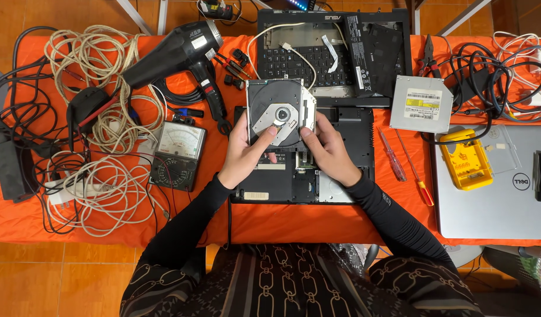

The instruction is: Cleaning or drying a laptop CD/DVD drive using a hairdryer at a repair station.

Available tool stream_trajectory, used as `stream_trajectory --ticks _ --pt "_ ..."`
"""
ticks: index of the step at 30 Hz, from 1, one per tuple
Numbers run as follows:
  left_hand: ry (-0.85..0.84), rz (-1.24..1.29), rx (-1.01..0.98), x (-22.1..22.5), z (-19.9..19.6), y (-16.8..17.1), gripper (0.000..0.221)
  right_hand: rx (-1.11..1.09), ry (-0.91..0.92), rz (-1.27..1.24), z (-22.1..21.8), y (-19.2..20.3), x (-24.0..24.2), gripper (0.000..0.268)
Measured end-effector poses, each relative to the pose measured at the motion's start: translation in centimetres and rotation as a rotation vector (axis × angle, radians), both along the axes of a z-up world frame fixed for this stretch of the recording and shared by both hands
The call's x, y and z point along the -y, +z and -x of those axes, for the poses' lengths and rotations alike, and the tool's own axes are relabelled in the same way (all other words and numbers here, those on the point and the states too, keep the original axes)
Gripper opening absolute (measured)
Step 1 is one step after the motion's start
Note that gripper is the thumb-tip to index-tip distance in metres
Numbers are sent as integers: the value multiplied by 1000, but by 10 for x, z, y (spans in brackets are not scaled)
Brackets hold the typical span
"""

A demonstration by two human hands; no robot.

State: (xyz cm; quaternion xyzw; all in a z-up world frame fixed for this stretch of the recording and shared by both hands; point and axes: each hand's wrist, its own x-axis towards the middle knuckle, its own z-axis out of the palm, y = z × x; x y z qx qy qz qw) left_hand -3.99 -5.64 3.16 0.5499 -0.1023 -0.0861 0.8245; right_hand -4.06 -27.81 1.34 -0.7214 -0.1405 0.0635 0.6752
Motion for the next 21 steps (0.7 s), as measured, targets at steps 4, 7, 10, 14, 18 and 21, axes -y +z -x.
stream_trajectory --ticks 4,7,10,14,18,21 --pt "-6 -2 8 -1 0 3 41 7 4 -15 -1 0 0 41" --pt "-11 8 -26 -1 0 4 42 -38 -17 27 0 3 -1 43" --pt "-19 8 -24 -1 1 4 41 -10 -3 6 0 3 -1 42" --pt "-25 12 -6 -2 1 4 43 10 8 -20 -1 3 -2 42" --pt "-34 19 -1 -2 0 0 44 -3 -11 26 -1 3 0 41" --pt "-34 15 3 -2 0 0 44 -37 -29 50 -1 -3 1 40"
